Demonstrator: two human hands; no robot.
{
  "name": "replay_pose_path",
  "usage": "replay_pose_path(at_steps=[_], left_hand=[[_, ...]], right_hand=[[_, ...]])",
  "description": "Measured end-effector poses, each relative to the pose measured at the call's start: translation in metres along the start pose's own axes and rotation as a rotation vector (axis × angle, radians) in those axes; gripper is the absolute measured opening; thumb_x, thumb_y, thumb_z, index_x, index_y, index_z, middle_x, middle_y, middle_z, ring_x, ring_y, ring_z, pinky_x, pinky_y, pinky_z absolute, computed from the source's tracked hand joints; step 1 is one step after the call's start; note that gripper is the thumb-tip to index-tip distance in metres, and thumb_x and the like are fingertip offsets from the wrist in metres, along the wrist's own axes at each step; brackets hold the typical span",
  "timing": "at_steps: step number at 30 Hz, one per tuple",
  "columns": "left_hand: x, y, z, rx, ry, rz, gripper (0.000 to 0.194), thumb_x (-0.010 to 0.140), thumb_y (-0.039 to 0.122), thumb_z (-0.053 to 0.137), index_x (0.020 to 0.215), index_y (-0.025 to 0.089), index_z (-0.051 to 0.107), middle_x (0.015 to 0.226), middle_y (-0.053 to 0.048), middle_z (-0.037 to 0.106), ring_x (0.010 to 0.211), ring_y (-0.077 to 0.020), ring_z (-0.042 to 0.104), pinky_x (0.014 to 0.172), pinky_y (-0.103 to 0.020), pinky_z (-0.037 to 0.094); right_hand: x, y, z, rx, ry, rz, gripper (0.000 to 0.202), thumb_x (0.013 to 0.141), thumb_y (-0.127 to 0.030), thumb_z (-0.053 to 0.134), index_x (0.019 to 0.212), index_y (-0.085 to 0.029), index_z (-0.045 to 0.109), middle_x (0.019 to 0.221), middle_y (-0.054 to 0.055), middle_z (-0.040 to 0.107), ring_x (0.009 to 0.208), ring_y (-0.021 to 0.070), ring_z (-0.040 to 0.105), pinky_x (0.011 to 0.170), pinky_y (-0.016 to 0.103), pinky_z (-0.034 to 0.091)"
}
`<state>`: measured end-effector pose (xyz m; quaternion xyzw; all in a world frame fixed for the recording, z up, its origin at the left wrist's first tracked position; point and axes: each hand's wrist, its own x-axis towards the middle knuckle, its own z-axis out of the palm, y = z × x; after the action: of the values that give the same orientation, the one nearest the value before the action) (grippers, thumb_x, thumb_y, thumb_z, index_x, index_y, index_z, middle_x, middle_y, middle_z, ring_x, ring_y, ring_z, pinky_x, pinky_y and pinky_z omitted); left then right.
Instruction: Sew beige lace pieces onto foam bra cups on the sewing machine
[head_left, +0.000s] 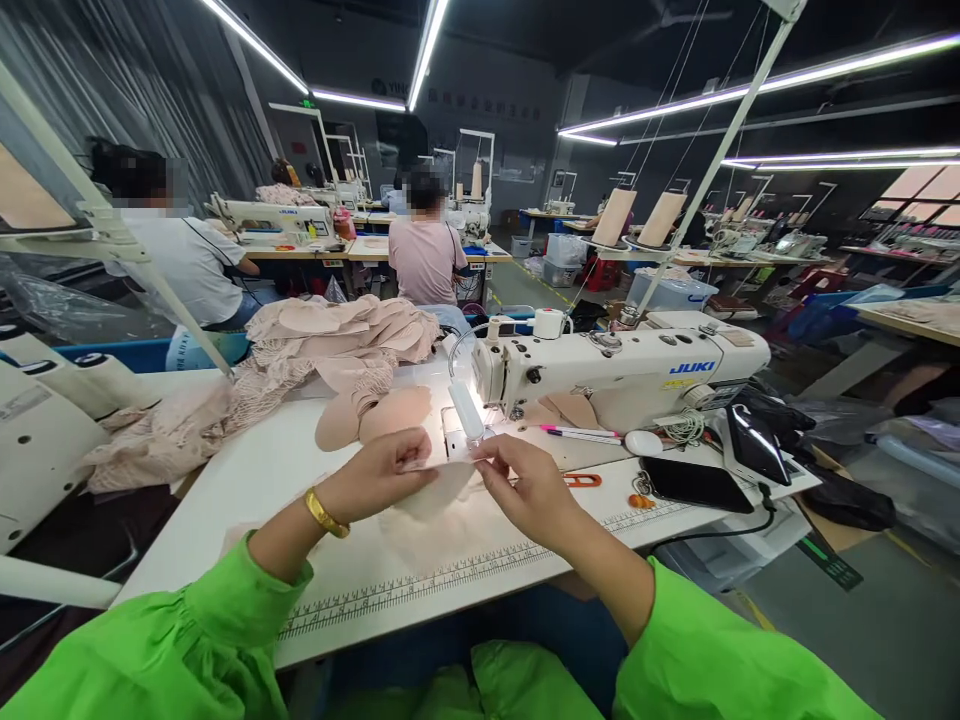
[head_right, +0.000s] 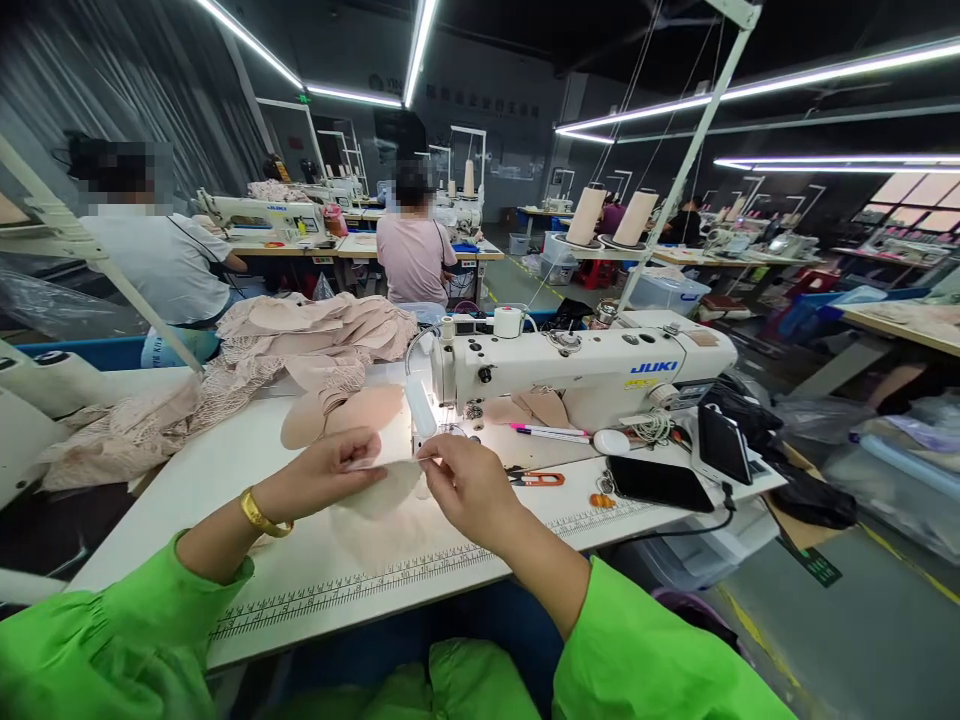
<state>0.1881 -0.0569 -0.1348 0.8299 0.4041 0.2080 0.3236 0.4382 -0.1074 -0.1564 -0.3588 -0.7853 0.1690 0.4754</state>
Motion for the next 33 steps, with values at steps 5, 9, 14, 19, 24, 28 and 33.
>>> replay_pose_path(at_steps=[5, 9, 14, 19, 24, 28, 33], left_hand=[[-0.020, 0.005, 0.000, 0.641, 0.450, 0.419, 0.019, 0.094, 0.013, 0.051, 0.077, 0.022, 0.049, 0.065, 0.003, 0.050, 0.060, -0.0165, 0.045, 0.060, -0.030, 0.037], [-0.037, -0.003, 0.026, 0.913, 0.190, 0.408, 0.016, 0.091, 0.009, 0.060, 0.080, 0.020, 0.058, 0.079, -0.002, 0.064, 0.071, -0.0214, 0.057, 0.073, -0.037, 0.046], [-0.021, -0.013, 0.056, 0.836, 0.004, 0.373, 0.014, 0.095, 0.009, 0.059, 0.085, 0.018, 0.062, 0.088, -0.005, 0.067, 0.080, -0.0238, 0.061, 0.077, -0.039, 0.049], [0.022, -0.023, 0.060, 0.863, -0.052, 0.339, 0.020, 0.089, 0.001, 0.055, 0.082, 0.018, 0.061, 0.082, -0.006, 0.064, 0.072, -0.0230, 0.058, 0.061, -0.034, 0.041], [0.025, -0.031, 0.070, 0.793, 0.005, 0.262, 0.024, 0.099, 0.014, 0.049, 0.077, 0.019, 0.058, 0.074, -0.005, 0.058, 0.066, -0.0208, 0.053, 0.056, -0.032, 0.038], [0.019, -0.035, 0.073, 0.749, 0.099, 0.344, 0.028, 0.101, 0.011, 0.044, 0.077, 0.017, 0.059, 0.084, -0.009, 0.061, 0.076, -0.0225, 0.056, 0.066, -0.035, 0.047], [0.022, -0.036, 0.074, 0.672, 0.083, 0.374, 0.026, 0.103, 0.011, 0.042, 0.083, 0.017, 0.059, 0.087, -0.008, 0.063, 0.081, -0.0224, 0.057, 0.073, -0.036, 0.050]], right_hand=[[-0.006, 0.014, 0.016, -0.042, 0.153, -0.215, 0.024, 0.098, -0.007, 0.053, 0.111, -0.025, 0.061, 0.111, 0.008, 0.074, 0.105, 0.0204, 0.069, 0.085, 0.034, 0.057], [-0.018, 0.062, 0.028, -0.272, -0.149, -0.277, 0.024, 0.100, -0.008, 0.049, 0.102, -0.023, 0.068, 0.106, 0.005, 0.076, 0.094, 0.0189, 0.068, 0.080, 0.030, 0.057], [-0.017, 0.111, 0.022, -0.377, -0.467, -0.342, 0.025, 0.103, -0.012, 0.049, 0.098, -0.023, 0.071, 0.109, 0.003, 0.075, 0.094, 0.0173, 0.066, 0.080, 0.027, 0.054], [-0.005, 0.126, 0.014, -0.283, -0.463, -0.337, 0.031, 0.098, -0.001, 0.046, 0.092, -0.022, 0.067, 0.109, 0.006, 0.075, 0.096, 0.0192, 0.064, 0.081, 0.030, 0.052], [-0.003, 0.122, 0.008, -0.181, -0.428, -0.284, 0.038, 0.096, 0.000, 0.045, 0.117, -0.023, 0.069, 0.107, 0.007, 0.074, 0.100, 0.0212, 0.062, 0.088, 0.034, 0.052], [-0.003, 0.114, 0.003, -0.232, -0.465, -0.294, 0.035, 0.100, -0.007, 0.049, 0.119, -0.025, 0.072, 0.104, 0.007, 0.071, 0.094, 0.0214, 0.056, 0.083, 0.034, 0.050], [-0.004, 0.112, -0.001, -0.270, -0.490, -0.314, 0.035, 0.097, -0.005, 0.050, 0.111, -0.024, 0.075, 0.094, 0.005, 0.066, 0.085, 0.0197, 0.051, 0.076, 0.032, 0.045]])
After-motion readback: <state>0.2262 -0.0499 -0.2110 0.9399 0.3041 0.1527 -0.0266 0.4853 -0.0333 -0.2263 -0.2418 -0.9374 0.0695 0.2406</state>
